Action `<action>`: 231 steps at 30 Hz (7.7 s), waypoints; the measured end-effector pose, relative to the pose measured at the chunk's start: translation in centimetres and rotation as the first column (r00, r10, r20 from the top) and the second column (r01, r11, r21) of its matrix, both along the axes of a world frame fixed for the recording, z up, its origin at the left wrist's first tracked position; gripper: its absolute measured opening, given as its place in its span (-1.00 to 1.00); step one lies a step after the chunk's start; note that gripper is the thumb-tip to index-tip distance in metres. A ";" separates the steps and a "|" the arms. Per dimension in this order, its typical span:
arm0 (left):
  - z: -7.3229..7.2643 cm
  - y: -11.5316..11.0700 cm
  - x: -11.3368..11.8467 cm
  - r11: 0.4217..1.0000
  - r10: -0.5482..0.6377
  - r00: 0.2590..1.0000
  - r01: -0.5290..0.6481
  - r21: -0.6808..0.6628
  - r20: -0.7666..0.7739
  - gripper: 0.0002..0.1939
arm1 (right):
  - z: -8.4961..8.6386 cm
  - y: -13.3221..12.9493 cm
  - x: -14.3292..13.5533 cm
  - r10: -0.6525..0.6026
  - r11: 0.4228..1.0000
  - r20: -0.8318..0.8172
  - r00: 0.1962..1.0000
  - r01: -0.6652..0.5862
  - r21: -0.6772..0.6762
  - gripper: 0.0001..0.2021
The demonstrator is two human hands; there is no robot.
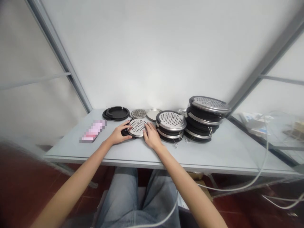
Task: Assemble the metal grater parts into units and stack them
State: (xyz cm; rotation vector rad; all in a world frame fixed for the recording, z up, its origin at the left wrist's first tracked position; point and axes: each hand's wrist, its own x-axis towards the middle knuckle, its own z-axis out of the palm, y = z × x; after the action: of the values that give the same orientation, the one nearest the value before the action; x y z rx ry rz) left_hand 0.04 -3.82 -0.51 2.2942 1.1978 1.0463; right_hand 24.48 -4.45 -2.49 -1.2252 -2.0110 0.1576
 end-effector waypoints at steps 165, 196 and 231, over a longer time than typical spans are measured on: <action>-0.1 -3.3 0.7 0.984 0.166 0.925 -0.176 0.004 -0.343 -0.11 | 1.3 -2.4 -0.8 -0.048 0.969 0.176 0.983 0.089 -0.229 -0.34; -0.6 -2.7 -0.7 0.985 0.173 0.977 -0.172 0.019 -0.125 -0.32 | 1.2 -2.8 -0.6 -0.013 0.992 0.178 0.984 0.036 -0.125 -0.16; -0.1 -3.6 -0.5 0.969 0.127 0.991 -0.113 0.218 -0.051 -0.64 | 1.9 -3.5 -1.2 0.216 0.973 0.222 0.951 -0.229 0.035 -0.34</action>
State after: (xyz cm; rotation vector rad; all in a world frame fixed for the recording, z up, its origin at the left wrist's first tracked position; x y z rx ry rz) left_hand -0.44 -7.39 -0.59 2.4606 1.3216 1.2073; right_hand 23.23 -7.99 -0.57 -1.0105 -2.3256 0.0742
